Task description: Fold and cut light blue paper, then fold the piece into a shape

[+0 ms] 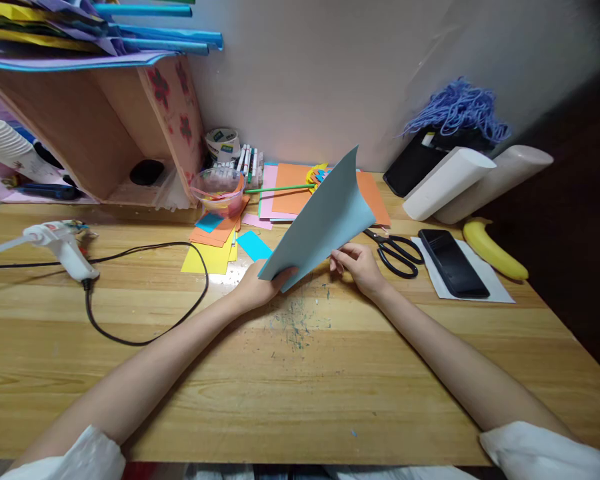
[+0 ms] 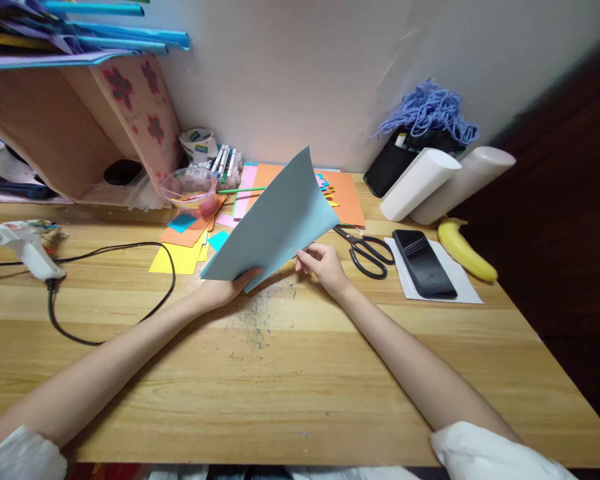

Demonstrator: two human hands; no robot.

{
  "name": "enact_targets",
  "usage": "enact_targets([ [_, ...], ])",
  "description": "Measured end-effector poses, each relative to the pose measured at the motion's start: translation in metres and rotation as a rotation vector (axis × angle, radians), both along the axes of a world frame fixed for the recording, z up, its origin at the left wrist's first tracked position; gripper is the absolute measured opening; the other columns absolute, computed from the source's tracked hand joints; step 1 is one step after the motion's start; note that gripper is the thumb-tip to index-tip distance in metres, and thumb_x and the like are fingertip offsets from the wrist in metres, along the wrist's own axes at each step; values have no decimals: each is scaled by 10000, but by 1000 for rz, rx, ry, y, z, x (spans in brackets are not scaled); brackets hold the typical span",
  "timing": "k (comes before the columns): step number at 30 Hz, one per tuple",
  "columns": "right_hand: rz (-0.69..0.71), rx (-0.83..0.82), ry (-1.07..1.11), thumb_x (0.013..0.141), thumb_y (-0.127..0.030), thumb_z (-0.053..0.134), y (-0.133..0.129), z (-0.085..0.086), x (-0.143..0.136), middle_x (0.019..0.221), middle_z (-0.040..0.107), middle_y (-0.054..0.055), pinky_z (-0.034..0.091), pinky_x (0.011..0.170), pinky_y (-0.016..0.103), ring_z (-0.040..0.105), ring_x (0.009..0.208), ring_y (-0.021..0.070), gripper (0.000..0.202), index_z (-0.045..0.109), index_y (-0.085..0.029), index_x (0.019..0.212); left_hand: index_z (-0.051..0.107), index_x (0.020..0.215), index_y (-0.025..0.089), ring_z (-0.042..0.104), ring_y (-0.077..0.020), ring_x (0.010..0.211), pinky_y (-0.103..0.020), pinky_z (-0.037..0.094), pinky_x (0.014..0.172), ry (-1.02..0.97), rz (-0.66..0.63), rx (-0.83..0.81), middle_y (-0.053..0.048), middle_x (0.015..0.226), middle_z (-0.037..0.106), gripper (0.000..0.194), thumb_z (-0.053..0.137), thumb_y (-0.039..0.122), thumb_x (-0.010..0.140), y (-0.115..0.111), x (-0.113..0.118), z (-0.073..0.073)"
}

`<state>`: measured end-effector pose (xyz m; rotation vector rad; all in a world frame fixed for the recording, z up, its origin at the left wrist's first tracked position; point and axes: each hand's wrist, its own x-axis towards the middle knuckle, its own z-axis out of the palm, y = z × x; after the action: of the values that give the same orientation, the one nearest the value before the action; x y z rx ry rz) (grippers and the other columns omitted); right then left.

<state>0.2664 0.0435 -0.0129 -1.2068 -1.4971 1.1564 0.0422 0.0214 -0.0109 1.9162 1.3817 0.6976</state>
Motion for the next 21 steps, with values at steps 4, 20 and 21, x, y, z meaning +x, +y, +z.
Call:
enact_targets([
  [4,28,-5,16,772,-330,574,0,-3,0,513,585,10,367,473,229,443,446,83,298,568,-161,527,572,1045,192,592,-234,873,-352,472,772,-14,11,7,-76,987,657,412,455,516,818,-2,0,2],
  [20,162,-87,-87,770,-470,559,-2,-1,0,494,593,31,385,486,226,475,446,88,425,598,-150,493,613,810,188,581,-246,854,-361,466,740,7,-21,27,-72,759,644,363,447,511,824,-1,0,0],
  [21,175,-96,-92,775,-469,558,-2,-1,0,498,596,34,390,498,228,489,456,91,430,596,-150,489,616,804,190,582,-245,846,-361,466,735,-9,-46,40,-72,742,641,365,440,510,829,-1,0,0],
])
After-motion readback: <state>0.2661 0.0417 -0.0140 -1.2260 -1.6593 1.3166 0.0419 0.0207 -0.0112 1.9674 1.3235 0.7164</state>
